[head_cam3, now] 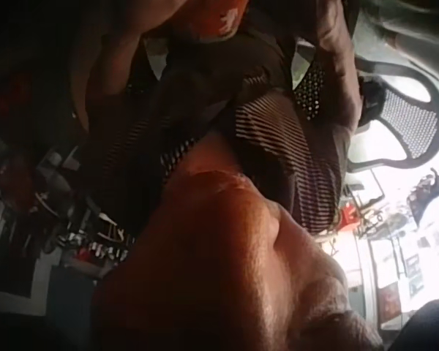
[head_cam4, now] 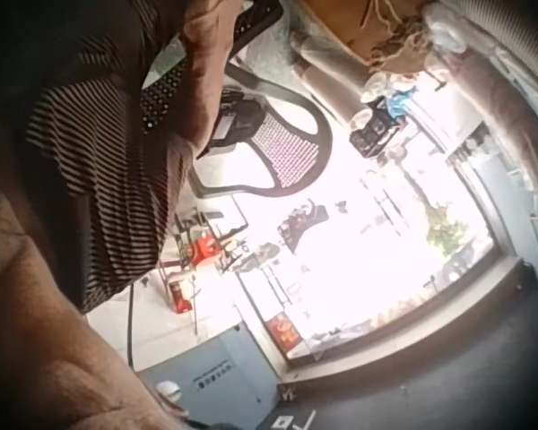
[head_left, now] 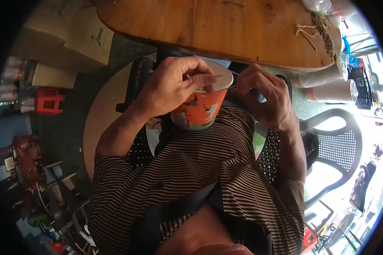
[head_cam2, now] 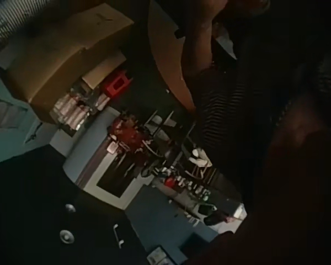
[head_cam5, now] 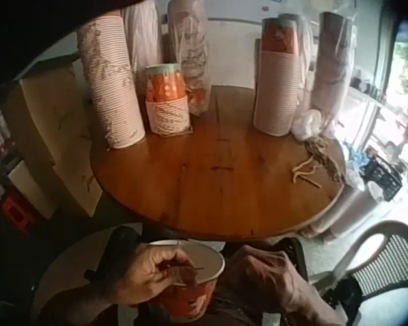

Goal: Attaching plastic handles to pre-punched holes in paper buckets.

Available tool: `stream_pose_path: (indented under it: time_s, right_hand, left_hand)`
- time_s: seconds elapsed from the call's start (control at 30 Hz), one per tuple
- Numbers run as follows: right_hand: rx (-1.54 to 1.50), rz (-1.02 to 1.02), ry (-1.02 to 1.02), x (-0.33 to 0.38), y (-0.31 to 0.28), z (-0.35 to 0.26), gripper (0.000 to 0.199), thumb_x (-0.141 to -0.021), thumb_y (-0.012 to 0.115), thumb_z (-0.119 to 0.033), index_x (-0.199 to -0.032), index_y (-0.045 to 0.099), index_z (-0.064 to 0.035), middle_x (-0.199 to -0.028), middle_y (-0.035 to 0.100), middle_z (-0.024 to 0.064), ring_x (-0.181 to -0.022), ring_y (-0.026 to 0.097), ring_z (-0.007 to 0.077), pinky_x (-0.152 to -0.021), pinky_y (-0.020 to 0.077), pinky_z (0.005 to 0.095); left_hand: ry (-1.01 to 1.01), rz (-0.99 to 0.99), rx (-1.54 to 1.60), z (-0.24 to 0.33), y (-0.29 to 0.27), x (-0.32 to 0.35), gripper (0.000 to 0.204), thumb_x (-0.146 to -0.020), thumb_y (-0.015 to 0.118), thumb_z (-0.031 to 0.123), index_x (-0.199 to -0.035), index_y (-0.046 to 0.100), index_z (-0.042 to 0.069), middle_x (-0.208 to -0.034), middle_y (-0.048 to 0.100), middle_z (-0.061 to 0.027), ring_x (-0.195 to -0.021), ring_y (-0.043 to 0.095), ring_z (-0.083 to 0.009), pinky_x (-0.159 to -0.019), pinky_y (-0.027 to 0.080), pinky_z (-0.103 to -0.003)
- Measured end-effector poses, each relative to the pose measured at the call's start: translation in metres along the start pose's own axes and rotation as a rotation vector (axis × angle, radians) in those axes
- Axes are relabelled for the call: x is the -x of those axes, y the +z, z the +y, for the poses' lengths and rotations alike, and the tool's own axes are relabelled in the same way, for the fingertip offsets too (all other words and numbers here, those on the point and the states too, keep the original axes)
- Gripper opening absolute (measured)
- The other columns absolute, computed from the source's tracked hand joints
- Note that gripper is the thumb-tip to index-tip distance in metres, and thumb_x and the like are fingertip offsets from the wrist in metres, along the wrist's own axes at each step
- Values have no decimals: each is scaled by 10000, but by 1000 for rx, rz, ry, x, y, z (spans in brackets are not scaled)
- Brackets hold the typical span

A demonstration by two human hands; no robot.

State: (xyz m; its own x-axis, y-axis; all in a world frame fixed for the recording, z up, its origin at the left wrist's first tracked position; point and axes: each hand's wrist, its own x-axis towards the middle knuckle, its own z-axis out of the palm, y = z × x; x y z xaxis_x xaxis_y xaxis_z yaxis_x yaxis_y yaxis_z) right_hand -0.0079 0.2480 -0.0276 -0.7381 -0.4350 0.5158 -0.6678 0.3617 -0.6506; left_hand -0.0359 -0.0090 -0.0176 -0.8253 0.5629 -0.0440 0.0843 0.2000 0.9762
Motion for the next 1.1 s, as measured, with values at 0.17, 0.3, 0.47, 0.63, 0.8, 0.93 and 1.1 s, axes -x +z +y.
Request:
stream_pose_path:
  time_s: [0.17, 0.3, 0.47, 0.63, 0.8, 0.93, 1.1]
  right_hand:
    - [158, -70, -132, 5, -8, -10, 238, -703, 729, 80, -879, 649, -58, -931, 638, 54, -793, 681, 256, -615, 548, 364]
    - [123, -31, -187, 5, -5, -8, 225, -676, 721, 67, -860, 666, -51, -939, 641, 49, -811, 675, 240, -620, 553, 349]
    - [159, 20, -295, 0, 4, -2, 190, -667, 725, -22, -852, 678, -17, -955, 629, 68, -820, 655, 238, -652, 558, 338]
    - [187, 63, -313, -1, 12, 7, 256, -660, 727, -34, -915, 713, -18, -965, 622, 70, -851, 660, 243, -690, 560, 349]
    - [96, 53, -52, 6, 23, 15, 273, -719, 725, 31, -985, 747, -27, -980, 635, 94, -849, 664, 269, -713, 557, 357]
    - [0, -27, 32, 5, 22, 9, 240, -782, 742, 9, -1020, 755, -24, -967, 640, 110, -849, 672, 275, -726, 555, 353]
    - [-4, -36, 180, 3, 35, -9, 277, -810, 843, -150, -1059, 778, -48, -910, 651, 81, -787, 664, 233, -686, 539, 344]
  left_hand:
    - [-1, -12, -90, 3, 4, 4, 177, -983, 702, 74, -1079, 695, -74, -886, 735, -66, -827, 680, -95, -770, 565, -255]
    - [-88, 4, -34, 5, 11, 5, 169, -970, 711, 63, -1070, 714, -73, -887, 742, -63, -817, 685, -94, -760, 566, -249]
    - [-76, -69, -162, 2, 8, 0, 129, -948, 722, 45, -1018, 742, -61, -867, 750, -56, -797, 690, -90, -740, 566, -244]
    - [-57, -160, -157, 6, 5, 0, 137, -946, 725, 63, -1024, 744, -49, -893, 751, -66, -841, 687, -91, -780, 561, -258]
    - [-36, -215, -242, 4, -3, -3, 150, -974, 701, 84, -1033, 718, -52, -916, 732, -63, -870, 680, -105, -818, 557, -275]
    - [-100, -112, -5, -10, -14, -2, 171, -1016, 668, 117, -1061, 682, -47, -906, 705, -45, -858, 671, -102, -815, 558, -269]
    - [-58, -106, 55, -11, -14, -2, 178, -1032, 658, 140, -1054, 680, -35, -898, 697, -39, -854, 663, -92, -813, 565, -266]
